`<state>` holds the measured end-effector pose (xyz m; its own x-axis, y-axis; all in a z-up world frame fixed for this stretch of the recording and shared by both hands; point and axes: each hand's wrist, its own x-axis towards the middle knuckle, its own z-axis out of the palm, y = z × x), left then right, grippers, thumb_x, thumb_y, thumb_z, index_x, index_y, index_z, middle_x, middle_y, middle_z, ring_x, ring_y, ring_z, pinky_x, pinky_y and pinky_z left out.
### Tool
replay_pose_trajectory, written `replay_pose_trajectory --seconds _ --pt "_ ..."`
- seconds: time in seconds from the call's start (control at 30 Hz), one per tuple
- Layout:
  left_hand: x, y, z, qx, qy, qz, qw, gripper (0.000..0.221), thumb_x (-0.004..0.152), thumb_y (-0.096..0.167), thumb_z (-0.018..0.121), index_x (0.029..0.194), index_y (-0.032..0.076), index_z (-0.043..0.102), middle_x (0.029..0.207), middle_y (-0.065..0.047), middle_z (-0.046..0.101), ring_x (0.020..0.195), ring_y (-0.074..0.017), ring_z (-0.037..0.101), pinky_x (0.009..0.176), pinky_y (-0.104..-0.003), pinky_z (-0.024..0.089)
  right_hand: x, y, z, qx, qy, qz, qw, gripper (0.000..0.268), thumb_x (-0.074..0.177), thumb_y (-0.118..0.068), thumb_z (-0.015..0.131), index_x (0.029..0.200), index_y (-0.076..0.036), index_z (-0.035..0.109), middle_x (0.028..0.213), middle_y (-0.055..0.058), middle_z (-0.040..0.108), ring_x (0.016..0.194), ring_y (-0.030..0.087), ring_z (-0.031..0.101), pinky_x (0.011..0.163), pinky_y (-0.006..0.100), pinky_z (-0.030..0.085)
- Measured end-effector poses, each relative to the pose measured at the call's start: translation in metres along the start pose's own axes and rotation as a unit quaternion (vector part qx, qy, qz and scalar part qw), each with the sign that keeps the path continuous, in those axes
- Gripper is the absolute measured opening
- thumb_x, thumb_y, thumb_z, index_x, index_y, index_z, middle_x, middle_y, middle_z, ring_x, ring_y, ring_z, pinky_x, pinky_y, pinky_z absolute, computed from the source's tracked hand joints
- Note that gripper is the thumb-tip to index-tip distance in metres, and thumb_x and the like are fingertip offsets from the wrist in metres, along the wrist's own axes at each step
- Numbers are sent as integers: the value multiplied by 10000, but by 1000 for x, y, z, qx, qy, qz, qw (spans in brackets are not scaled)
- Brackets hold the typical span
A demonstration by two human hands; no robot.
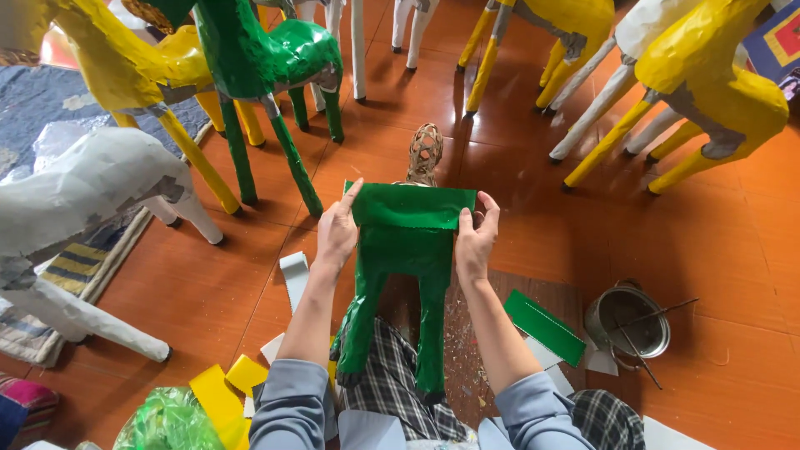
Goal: Applying green paper strips to the legs of a craft giraffe figure
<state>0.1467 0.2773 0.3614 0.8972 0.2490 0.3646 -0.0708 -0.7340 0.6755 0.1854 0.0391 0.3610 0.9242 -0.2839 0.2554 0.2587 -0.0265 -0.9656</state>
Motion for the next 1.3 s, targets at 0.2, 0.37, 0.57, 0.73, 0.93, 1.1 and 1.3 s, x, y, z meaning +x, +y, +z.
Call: replay_pose_trajectory --seconds 0.2,0.37,0.57,0.73,0.93,1.1,1.3 --pt "3 -21 25 -67 20 -34 997 538 948 36 435 1299 397 625 818 -158 647 826 -346 676 781 -438 546 -2 22 1 -12 -8 -24 1000 451 971 -33 523 1393 -177 455 675 -17 512 582 47 416 554 191 366" --pt "-1 -12 18 -113 16 -10 993 477 990 70 433 1369 322 577 1146 -202 670 1117 -373 612 940 -451 501 -3 21 -1 -15 18 -55 998 282 944 0 567 1137 -152 704 856 9 664 771 43 535 725 225 476" --pt "-5 -31 30 -97 14 -10 995 417 998 96 445 1345 258 610 1108 -193 679 1089 -362 627 921 -459 508 -8 33 0 -21 18 -57 998 244 965 -8 557 1121 -108 716 1049 90 715 963 108 632 885 305 506" --pt "-6 -33 31 -99 19 6 995 402 996 94 453 1340 228 612 1095 -193 678 1055 -373 637 910 -443 505 -14 28 0 -24 20 -73 997 223 979 -18 561 1124 -97 711 1035 86 707 977 118 641 882 306 513" --pt "-12 -43 40 -113 4 19 993 390 987 78 473 1335 184 615 1098 -202 667 1055 -395 627 913 -463 496 -19 45 3 -3 12 -55 998 229 976 -16 550 1132 -85 703 1051 94 698 1004 121 620 899 319 508" --pt "-14 -41 38 -159 -41 -17 986 401 998 95 443 1360 187 589 1136 -181 655 1076 -372 621 956 -453 470 -19 57 2 37 -11 7 999 256 967 -20 549 1155 -99 703 1067 44 691 1006 66 566 921 301 497" --pt "-16 -41 44 -191 -57 -52 979 402 997 99 443 1353 195 604 1031 -157 635 1000 -295 623 919 -430 478 -20 57 2 35 -34 49 998 242 944 -41 580 1125 -116 723 1060 60 698 993 86 603 917 303 498"
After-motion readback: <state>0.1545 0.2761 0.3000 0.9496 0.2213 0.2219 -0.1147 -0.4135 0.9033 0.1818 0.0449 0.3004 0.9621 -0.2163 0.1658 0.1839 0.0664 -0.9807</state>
